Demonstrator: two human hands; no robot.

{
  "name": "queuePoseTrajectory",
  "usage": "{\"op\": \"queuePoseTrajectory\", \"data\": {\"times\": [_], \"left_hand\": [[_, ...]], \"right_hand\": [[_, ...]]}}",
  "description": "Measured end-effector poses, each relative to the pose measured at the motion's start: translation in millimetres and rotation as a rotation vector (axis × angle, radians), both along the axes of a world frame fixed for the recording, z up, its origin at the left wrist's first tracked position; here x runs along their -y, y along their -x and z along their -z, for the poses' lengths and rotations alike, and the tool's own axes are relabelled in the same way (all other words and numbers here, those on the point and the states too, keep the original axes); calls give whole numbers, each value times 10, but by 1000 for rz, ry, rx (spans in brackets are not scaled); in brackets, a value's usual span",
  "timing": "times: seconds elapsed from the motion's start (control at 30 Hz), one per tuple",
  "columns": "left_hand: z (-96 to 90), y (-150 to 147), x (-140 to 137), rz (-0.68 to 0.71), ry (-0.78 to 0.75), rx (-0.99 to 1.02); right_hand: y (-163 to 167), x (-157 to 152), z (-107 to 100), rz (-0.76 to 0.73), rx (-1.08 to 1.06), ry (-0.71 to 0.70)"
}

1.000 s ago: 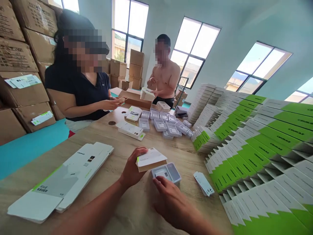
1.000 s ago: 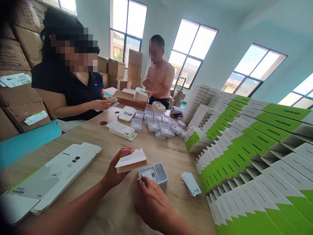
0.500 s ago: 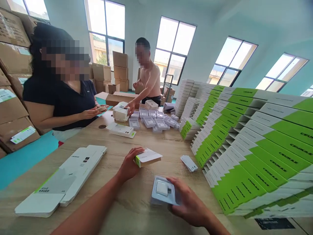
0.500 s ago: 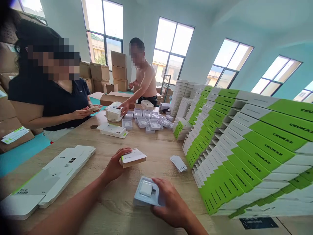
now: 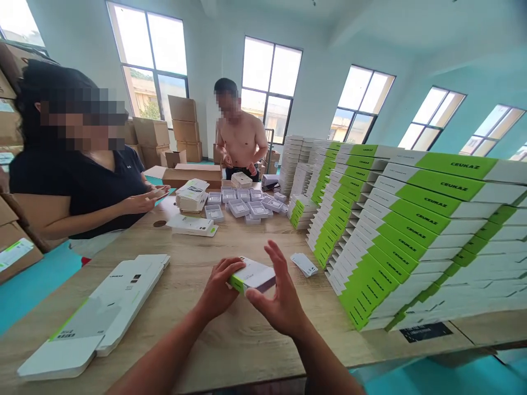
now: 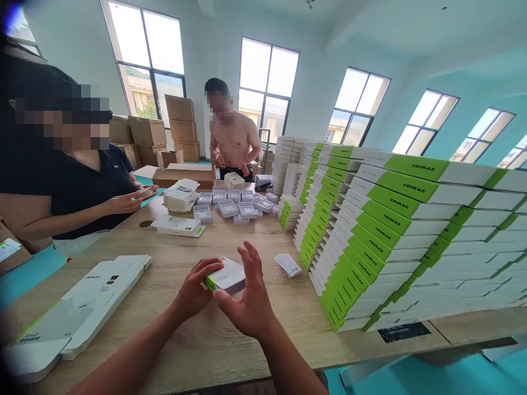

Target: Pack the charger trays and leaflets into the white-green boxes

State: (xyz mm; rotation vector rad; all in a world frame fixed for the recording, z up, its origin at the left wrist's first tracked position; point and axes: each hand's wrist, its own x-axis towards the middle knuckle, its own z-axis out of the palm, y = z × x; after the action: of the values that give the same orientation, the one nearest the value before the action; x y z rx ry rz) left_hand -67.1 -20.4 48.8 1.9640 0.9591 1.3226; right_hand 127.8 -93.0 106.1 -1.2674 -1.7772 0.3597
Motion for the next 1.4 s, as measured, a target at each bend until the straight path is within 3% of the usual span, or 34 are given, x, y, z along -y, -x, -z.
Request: {"op": "queuePoseTrajectory", "data": {"times": [0.07,0.2,0.27,0.37,0.47,0.63,0.7,0.8,0.93,1.0,1.07,1.17,1.3,1.4], "left_hand": [[-92,-27,123,91,78,14],[-180,-68,485,317,297,157],[-118,-76,670,267,346,305],[50,-48,896,76,225,318],[127,36,1065,31,10,133],[-134,177,1236,103,-280,-291],[-248,181,1278,91,-372,-372],[-309,131,1339,66,-471,-358],[-270,66,1416,62,-442,-203],[-283,64,1463,86,-431,-181],[-343,67,1521,102,-366,-232],[-459,33,1602,17,-157,-284],[-515,-78,1638,-172,-39,-199],[-519,-134,1643,-156,-33,-142]], "right_hand": [[-56,28,67,-49,-134,-124],[-281,132,275,-206,-213,94],[-379,218,401,-236,-224,138],[-490,386,534,-228,-166,48],[-579,552,542,-181,-27,-130],[-671,688,426,-332,88,-290],[-688,715,410,-332,128,-339],[-690,758,405,-329,155,-378],[-657,809,316,-407,72,-454],[-629,835,218,-409,124,-425],[-592,862,113,-396,146,-298],[-522,886,21,-371,53,-110],[-452,885,37,-310,-49,-63],[-445,883,47,-291,-71,-35]]}}
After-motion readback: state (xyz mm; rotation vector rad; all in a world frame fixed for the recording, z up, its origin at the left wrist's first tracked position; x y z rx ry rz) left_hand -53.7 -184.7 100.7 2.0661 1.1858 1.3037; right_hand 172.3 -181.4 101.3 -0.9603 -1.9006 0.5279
